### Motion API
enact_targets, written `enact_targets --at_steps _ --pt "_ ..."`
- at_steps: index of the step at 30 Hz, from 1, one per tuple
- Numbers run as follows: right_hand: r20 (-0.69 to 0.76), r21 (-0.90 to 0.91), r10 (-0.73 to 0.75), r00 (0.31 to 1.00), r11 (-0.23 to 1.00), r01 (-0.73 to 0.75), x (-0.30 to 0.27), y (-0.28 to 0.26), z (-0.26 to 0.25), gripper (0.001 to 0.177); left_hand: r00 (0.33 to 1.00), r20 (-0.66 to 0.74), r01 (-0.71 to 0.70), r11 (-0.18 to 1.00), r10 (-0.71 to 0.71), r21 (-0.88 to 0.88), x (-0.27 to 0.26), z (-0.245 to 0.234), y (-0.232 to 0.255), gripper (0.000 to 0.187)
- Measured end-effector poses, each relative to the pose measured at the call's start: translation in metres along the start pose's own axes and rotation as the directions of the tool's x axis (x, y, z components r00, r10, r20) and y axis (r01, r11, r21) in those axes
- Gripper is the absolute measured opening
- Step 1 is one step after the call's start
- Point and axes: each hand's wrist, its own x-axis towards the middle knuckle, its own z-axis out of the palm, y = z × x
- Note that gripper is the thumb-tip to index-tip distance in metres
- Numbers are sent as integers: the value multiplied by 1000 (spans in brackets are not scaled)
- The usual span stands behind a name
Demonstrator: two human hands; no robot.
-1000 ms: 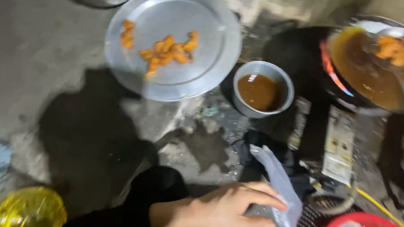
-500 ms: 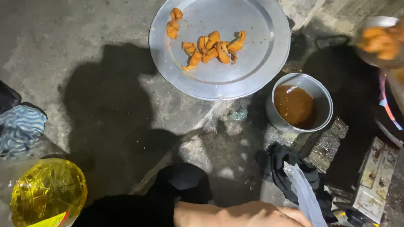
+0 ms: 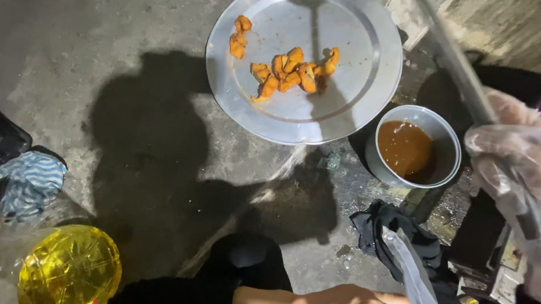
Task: The person deep-fries fish fillets in a wok of hot oil. They use a slotted spoon to stir the fish and remove the cooked pieces, placing them onto a metal tray. The person also handles raw fish fillets from a red basket and transfers them into the oil.
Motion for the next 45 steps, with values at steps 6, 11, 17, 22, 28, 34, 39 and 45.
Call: enact_targets --at_steps 6,11,17,22,28,34,39,45 --pt "-325 -403 190 927 859 -317 12 10 33 34 1000 -16 -7 999 8 47 2 9 -12 51" --pt "-553 -467 179 814 742 -481 -10 -3 76 42 986 -73 -157 976 148 -153 -6 15 -26 47" --pt "-546 -459 180 818 753 -472 -18 18 38 30 995 -51 -83 995 81 -53 2 19 -22 42" --pt "-521 -379 211 827 811 -446 -30 0 68 69 1000 13 -21 1000 21 12 8 18 -12 45" --pt "-489 -698 203 848 492 -520 2 3 95 45 992 -53 -119 992 117 -36 3 22 -17 47" --pt "-447 -665 364 817 476 -576 26 14 89 80 1000 16 -13 1000 13 -25 1 11 -12 45" --pt "-360 -926 243 901 29 -378 27 31 78 62 993 -30 -113 993 113 -12 -5 16 -27 44" --pt "-118 -961 141 983 -266 -77 11 25 80 103 980 -83 -186 979 179 -82 -2 27 -47 39"
